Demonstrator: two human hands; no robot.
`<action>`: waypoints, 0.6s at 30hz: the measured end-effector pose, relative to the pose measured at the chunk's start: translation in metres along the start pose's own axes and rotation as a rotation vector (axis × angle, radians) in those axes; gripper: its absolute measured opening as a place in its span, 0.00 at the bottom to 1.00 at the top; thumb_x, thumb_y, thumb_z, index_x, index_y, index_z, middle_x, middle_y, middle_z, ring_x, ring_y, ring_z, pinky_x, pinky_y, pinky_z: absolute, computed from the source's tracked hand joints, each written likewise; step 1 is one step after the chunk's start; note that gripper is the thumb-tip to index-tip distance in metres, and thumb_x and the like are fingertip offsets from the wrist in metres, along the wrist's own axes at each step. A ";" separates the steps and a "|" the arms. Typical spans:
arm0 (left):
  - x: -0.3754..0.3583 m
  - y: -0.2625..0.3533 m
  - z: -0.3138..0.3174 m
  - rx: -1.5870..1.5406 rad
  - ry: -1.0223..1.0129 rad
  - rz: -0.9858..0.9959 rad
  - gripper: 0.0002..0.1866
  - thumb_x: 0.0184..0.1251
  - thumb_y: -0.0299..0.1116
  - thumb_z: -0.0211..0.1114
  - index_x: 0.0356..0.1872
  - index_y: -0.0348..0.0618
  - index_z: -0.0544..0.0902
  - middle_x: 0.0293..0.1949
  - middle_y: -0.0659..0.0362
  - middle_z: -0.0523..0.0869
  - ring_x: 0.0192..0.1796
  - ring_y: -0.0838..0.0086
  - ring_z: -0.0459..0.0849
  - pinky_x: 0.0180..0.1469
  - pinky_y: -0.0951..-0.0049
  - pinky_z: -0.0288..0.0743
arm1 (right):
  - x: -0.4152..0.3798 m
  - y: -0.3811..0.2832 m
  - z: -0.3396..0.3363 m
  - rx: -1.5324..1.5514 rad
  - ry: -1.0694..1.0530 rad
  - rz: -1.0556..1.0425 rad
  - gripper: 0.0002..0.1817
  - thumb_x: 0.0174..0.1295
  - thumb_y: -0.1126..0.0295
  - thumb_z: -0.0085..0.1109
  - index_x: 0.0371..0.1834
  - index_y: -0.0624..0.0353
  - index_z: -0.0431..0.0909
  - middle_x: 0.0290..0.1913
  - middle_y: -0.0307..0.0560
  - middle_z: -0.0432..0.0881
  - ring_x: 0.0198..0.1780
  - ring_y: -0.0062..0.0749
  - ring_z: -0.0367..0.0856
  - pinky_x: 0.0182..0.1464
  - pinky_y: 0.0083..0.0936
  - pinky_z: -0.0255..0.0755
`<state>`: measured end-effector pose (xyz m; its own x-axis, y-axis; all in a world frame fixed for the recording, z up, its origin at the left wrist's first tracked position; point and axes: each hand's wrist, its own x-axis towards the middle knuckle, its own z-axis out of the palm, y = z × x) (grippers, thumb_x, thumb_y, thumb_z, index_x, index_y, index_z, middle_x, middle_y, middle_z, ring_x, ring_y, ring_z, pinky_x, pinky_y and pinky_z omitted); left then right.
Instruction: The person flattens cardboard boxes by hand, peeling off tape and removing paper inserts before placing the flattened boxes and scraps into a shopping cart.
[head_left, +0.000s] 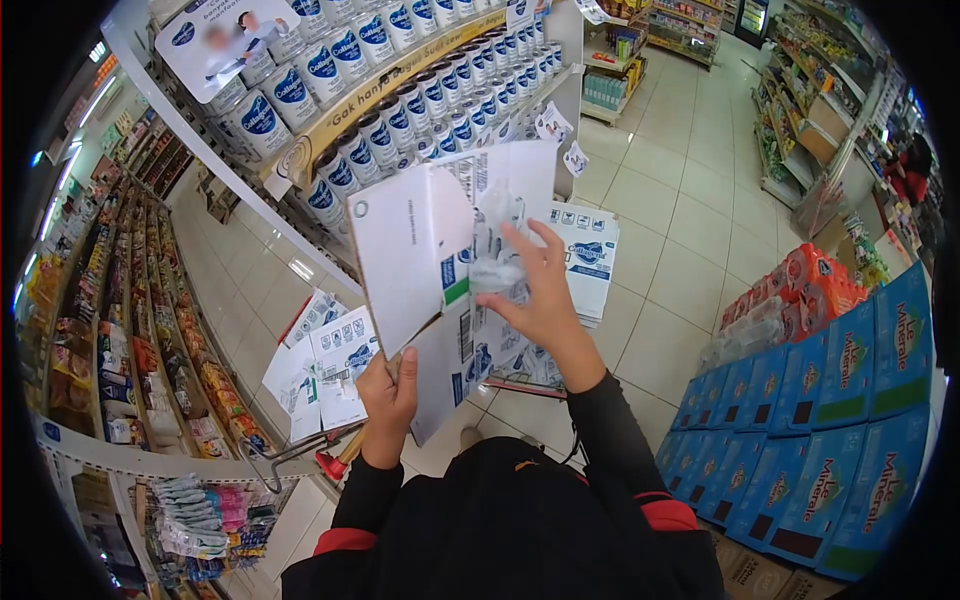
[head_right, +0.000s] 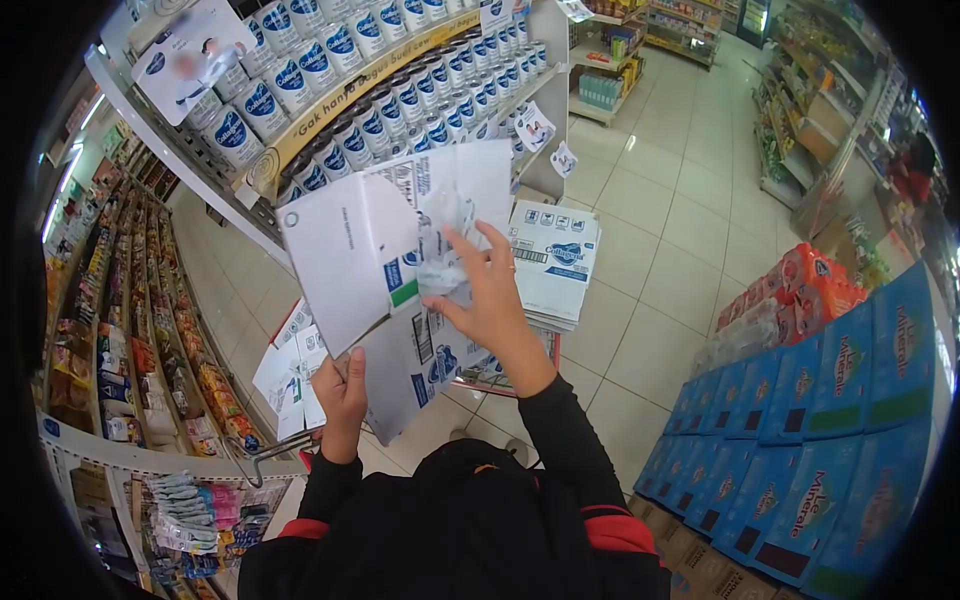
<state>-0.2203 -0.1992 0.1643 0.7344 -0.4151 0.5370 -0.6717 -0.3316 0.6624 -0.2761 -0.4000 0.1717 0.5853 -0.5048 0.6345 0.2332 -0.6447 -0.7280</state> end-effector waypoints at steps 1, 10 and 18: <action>0.001 0.000 0.001 0.001 0.003 0.050 0.10 0.53 0.29 0.55 0.32 0.31 0.74 0.21 0.50 0.77 0.21 0.67 0.75 0.25 0.76 0.67 | 0.001 -0.004 0.002 -0.191 -0.064 -0.072 0.24 0.38 0.75 0.58 0.44 0.58 0.66 0.47 0.50 0.63 0.43 0.40 0.62 0.43 0.28 0.61; -0.007 -0.029 -0.024 0.113 -0.120 -0.019 0.08 0.52 0.31 0.56 0.24 0.34 0.73 0.15 0.50 0.71 0.15 0.64 0.69 0.19 0.74 0.62 | 0.019 0.062 -0.013 -0.272 0.115 0.202 0.08 0.45 0.73 0.54 0.23 0.63 0.64 0.19 0.55 0.69 0.21 0.49 0.68 0.24 0.33 0.62; -0.013 -0.031 -0.023 0.064 -0.146 0.041 0.14 0.50 0.32 0.59 0.14 0.36 0.66 0.11 0.52 0.68 0.11 0.71 0.63 0.15 0.75 0.56 | 0.024 0.181 -0.016 -0.594 0.777 0.243 0.11 0.51 0.68 0.48 0.18 0.62 0.65 0.13 0.47 0.70 0.16 0.37 0.70 0.19 0.27 0.61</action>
<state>-0.2065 -0.1639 0.1486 0.6878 -0.5463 0.4781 -0.7088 -0.3632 0.6047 -0.2323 -0.5387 0.0593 -0.1521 -0.7587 0.6334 -0.3737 -0.5492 -0.7475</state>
